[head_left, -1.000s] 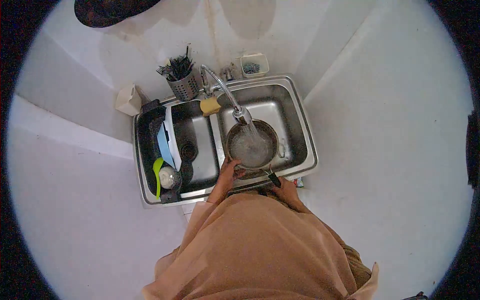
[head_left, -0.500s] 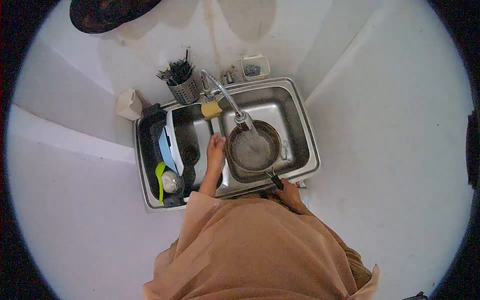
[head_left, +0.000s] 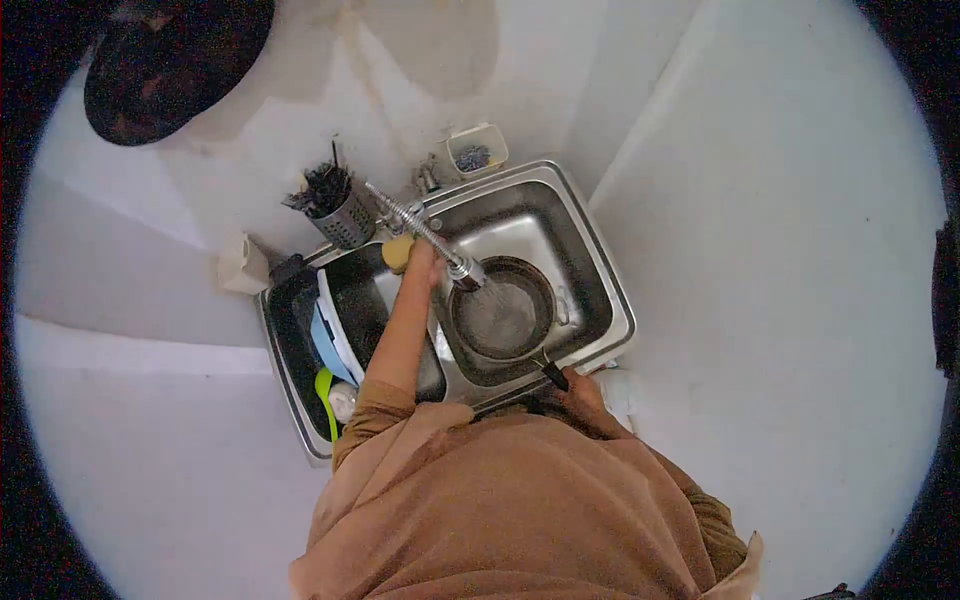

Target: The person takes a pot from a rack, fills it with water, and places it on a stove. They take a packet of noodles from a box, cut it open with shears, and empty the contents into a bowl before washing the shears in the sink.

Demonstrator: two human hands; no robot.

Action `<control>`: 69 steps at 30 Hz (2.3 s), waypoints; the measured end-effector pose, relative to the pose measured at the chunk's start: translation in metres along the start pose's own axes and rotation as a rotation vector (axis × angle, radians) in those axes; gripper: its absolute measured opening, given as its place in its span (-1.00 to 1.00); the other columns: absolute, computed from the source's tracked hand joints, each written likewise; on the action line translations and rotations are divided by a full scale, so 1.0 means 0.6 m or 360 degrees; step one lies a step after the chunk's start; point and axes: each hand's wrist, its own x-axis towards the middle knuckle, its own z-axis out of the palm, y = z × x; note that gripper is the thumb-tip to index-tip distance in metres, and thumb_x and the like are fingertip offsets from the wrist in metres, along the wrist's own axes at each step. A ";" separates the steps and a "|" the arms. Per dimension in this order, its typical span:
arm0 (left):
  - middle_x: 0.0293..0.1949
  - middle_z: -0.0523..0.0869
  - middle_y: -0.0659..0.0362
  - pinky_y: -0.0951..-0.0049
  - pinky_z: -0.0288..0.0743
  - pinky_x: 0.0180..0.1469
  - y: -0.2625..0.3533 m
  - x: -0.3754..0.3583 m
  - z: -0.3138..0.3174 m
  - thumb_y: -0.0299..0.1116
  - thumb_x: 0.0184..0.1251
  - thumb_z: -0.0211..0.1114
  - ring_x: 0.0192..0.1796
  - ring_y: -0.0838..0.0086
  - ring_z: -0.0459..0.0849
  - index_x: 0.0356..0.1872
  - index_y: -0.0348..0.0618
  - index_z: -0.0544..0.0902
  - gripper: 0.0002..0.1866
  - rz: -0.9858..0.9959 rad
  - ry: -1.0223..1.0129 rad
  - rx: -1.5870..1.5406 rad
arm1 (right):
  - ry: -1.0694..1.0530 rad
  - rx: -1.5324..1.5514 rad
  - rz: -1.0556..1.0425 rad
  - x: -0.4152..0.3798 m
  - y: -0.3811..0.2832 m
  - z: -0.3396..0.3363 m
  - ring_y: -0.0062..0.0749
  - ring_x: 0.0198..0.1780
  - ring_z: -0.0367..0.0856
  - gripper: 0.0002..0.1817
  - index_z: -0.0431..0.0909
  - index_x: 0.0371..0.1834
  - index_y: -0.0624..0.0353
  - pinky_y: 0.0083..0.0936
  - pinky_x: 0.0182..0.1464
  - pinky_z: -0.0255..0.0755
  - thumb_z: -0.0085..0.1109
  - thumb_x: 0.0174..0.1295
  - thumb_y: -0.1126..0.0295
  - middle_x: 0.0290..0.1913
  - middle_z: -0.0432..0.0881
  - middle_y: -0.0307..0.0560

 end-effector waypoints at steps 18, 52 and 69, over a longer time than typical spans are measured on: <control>-0.03 0.51 -0.19 0.22 0.54 0.01 0.022 0.068 -0.017 -0.62 -0.07 -0.02 0.03 0.09 0.53 -0.25 -0.49 0.42 -0.72 0.0035 -0.0385 -0.0956 | 0.0048 -0.0031 0.0007 0.018 -0.008 0.005 0.14 -0.27 0.54 -0.70 0.44 -0.21 0.21 -0.14 -0.27 0.38 0.17 0.02 0.31 -0.38 0.55 0.23; 0.04 0.44 0.00 0.47 0.43 0.01 -0.334 -0.538 0.093 -0.61 -0.04 -0.02 -0.04 0.36 0.49 0.16 -0.27 0.28 -0.42 -0.0416 -0.0551 0.0375 | 0.1085 0.0365 0.0822 -0.621 0.045 0.029 -0.09 -0.62 0.46 -0.78 0.40 -0.35 0.13 -0.30 -0.51 0.31 0.11 -0.04 0.31 -0.66 0.44 0.08; 0.03 0.45 0.05 0.45 0.42 -0.07 -0.945 -1.009 0.317 -0.51 -0.04 0.05 -0.09 0.38 0.51 0.13 -0.20 0.29 -0.43 -0.1402 -0.1710 0.1567 | 0.2575 0.1571 0.2259 -1.053 0.102 0.383 0.10 -0.37 0.54 -0.70 0.42 -0.33 0.23 -0.12 -0.28 0.39 0.13 -0.08 0.27 -0.47 0.54 0.20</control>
